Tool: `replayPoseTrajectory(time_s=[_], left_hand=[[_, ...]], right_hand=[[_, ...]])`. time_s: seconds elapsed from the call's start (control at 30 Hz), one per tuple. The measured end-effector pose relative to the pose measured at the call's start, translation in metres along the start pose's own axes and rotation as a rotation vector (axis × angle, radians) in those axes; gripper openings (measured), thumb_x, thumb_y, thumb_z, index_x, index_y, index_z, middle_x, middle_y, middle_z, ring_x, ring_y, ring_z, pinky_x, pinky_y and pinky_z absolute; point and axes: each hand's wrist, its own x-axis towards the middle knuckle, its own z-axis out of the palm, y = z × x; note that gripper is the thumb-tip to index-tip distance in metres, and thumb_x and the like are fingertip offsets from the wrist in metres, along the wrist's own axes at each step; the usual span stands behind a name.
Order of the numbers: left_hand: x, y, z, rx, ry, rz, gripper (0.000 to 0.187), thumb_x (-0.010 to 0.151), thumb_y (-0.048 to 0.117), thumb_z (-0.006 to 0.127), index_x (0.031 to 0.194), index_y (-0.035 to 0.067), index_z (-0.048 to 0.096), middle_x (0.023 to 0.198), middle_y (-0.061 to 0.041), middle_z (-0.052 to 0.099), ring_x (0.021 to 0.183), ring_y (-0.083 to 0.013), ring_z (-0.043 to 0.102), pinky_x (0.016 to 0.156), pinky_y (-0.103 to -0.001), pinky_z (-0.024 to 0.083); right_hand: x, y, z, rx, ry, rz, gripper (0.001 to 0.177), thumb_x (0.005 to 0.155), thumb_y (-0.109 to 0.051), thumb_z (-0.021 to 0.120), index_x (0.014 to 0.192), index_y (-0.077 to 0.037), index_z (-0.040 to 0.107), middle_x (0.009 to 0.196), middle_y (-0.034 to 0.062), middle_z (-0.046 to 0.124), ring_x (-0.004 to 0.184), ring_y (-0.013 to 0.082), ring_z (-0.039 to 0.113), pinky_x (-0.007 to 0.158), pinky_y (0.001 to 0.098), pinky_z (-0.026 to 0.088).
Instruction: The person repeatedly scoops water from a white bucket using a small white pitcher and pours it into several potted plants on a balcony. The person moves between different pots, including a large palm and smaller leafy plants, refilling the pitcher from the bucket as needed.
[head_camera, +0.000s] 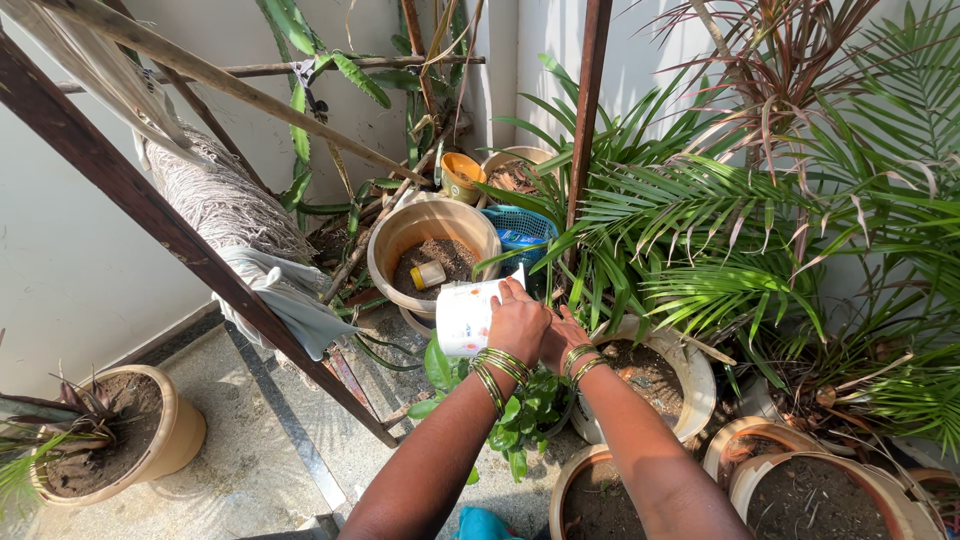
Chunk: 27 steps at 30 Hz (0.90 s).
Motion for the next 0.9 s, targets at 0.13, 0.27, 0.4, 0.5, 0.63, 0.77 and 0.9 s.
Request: replayPoseTrajectory(time_s=[0.13,0.27,0.4,0.5,0.63,0.77,0.9], left_hand=[[0.0,0.001,0.001,-0.003,0.009,0.003,0.037,0.081,0.013,0.072,0.115,-0.002,0.075,0.142,-0.048,0.043,0.133,-0.0559,0.049,0.101,-0.058,0.05],[0.002,0.003,0.001,0.001,-0.028,0.015,0.037,0.083,0.014,0.071,0.116,-0.002,0.074,0.142,-0.048,0.042,0.134,-0.0563,0.047,0.102,-0.059,0.049],[0.001,0.006,-0.001,0.037,0.025,0.019,0.043,0.084,0.014,0.071,0.12,-0.01,0.07,0.142,-0.049,0.043,0.134,-0.0563,0.048,0.103,-0.059,0.049],[-0.001,0.007,-0.006,0.063,0.006,0.042,0.049,0.082,0.014,0.072,0.123,-0.014,0.066,0.141,-0.049,0.042,0.134,-0.0575,0.046,0.103,-0.059,0.048],[-0.002,0.008,-0.014,0.071,-0.028,0.051,0.052,0.08,0.014,0.074,0.123,-0.014,0.065,0.143,-0.048,0.04,0.135,-0.0571,0.045,0.104,-0.059,0.047],[-0.002,0.009,-0.015,0.076,-0.061,0.059,0.052,0.078,0.013,0.074,0.123,-0.013,0.065,0.145,-0.047,0.039,0.137,-0.0568,0.043,0.106,-0.059,0.045],[0.001,0.01,-0.006,0.108,0.062,0.037,0.047,0.083,0.012,0.07,0.121,-0.014,0.066,0.144,-0.047,0.042,0.136,-0.0564,0.046,0.104,-0.06,0.047]], right_hand=[[-0.002,0.0,-0.001,0.008,0.041,-0.018,0.052,0.097,-0.025,0.053,0.148,-0.021,0.048,0.155,0.0071,0.046,0.15,0.0221,0.031,0.126,0.0524,0.014],[-0.003,-0.001,-0.002,0.005,0.027,-0.009,0.05,0.099,-0.029,0.052,0.148,-0.022,0.048,0.154,0.0061,0.048,0.149,0.0221,0.034,0.126,0.052,0.013],[-0.005,-0.001,-0.004,0.019,-0.025,0.011,0.052,0.1,-0.037,0.053,0.15,-0.023,0.047,0.153,0.0049,0.05,0.149,0.0203,0.036,0.129,0.0513,0.01],[-0.004,-0.001,-0.004,-0.022,-0.024,-0.003,0.055,0.098,-0.039,0.055,0.15,-0.023,0.047,0.154,0.0046,0.049,0.149,0.0208,0.034,0.127,0.0512,0.01],[-0.001,0.002,-0.002,-0.026,-0.028,-0.001,0.053,0.1,-0.041,0.054,0.15,-0.025,0.047,0.155,0.003,0.048,0.15,0.0198,0.032,0.128,0.0515,0.009],[0.002,0.005,0.0,-0.043,-0.006,-0.033,0.057,0.097,-0.041,0.056,0.151,-0.027,0.044,0.157,0.002,0.044,0.15,0.0196,0.031,0.126,0.0521,0.01],[0.003,0.007,-0.002,-0.027,-0.019,-0.041,0.058,0.098,-0.041,0.055,0.153,-0.029,0.042,0.158,0.0011,0.044,0.15,0.0186,0.034,0.128,0.0529,0.009]])
